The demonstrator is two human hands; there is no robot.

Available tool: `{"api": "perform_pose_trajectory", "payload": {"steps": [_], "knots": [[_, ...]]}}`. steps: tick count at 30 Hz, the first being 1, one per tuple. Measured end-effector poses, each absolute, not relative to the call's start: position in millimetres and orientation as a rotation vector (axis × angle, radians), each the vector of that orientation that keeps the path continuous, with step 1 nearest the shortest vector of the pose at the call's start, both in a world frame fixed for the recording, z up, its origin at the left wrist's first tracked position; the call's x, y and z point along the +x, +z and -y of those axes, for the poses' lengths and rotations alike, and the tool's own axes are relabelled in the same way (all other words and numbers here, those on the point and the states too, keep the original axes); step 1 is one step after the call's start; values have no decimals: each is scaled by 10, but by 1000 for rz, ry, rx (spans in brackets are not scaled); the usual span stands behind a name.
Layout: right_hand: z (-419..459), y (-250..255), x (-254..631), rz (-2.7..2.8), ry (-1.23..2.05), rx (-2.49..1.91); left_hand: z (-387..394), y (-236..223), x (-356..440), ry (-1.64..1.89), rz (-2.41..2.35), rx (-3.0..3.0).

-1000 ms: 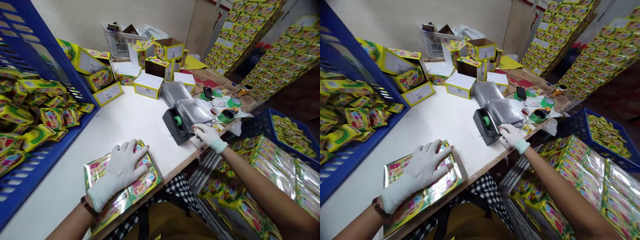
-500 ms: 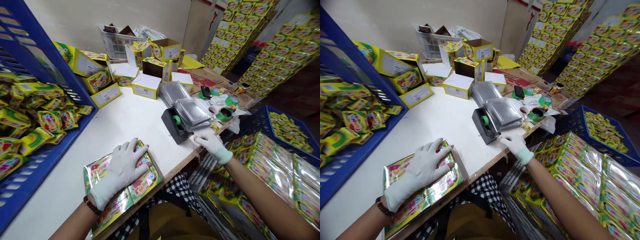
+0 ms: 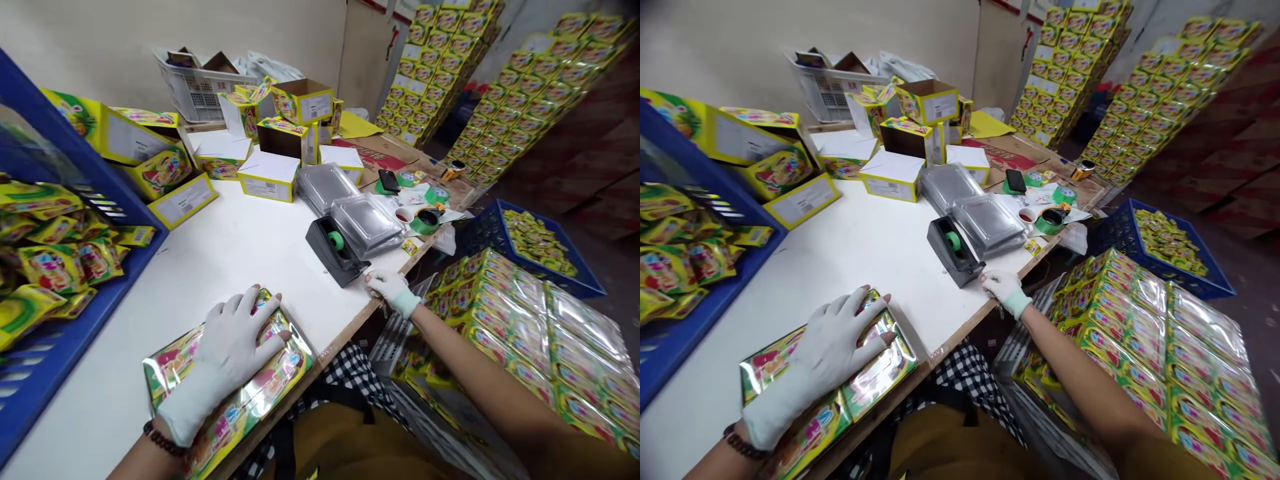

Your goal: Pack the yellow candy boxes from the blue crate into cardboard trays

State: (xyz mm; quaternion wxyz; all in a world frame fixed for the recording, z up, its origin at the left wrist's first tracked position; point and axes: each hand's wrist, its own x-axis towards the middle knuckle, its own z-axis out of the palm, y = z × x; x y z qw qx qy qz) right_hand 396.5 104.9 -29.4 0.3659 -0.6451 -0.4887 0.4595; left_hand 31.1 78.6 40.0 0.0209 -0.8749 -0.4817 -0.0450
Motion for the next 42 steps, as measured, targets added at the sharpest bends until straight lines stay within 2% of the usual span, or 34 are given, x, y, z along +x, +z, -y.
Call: {"api": "perform_pose_trajectory", "payload": {"steps": [10, 24, 35, 38, 42], "knots": [[-1138, -350, 4060, 1264, 1274, -1550, -690, 509, 361, -247, 1590, -2753], [-994, 216, 4099, 1188, 1304, -1615, -797, 448, 356, -138, 1548, -2733], [-1058, -262, 4057, 1166, 1354, -1695, -805, 501, 332, -111, 1440, -2885], [-960, -114, 4075, 1262, 1407, -1689, -800, 541, 331, -121, 1450, -2904], [-869, 342, 3774, 1639, 1758, -1403, -780, 547, 320, -141, 1416, -2902]]}}
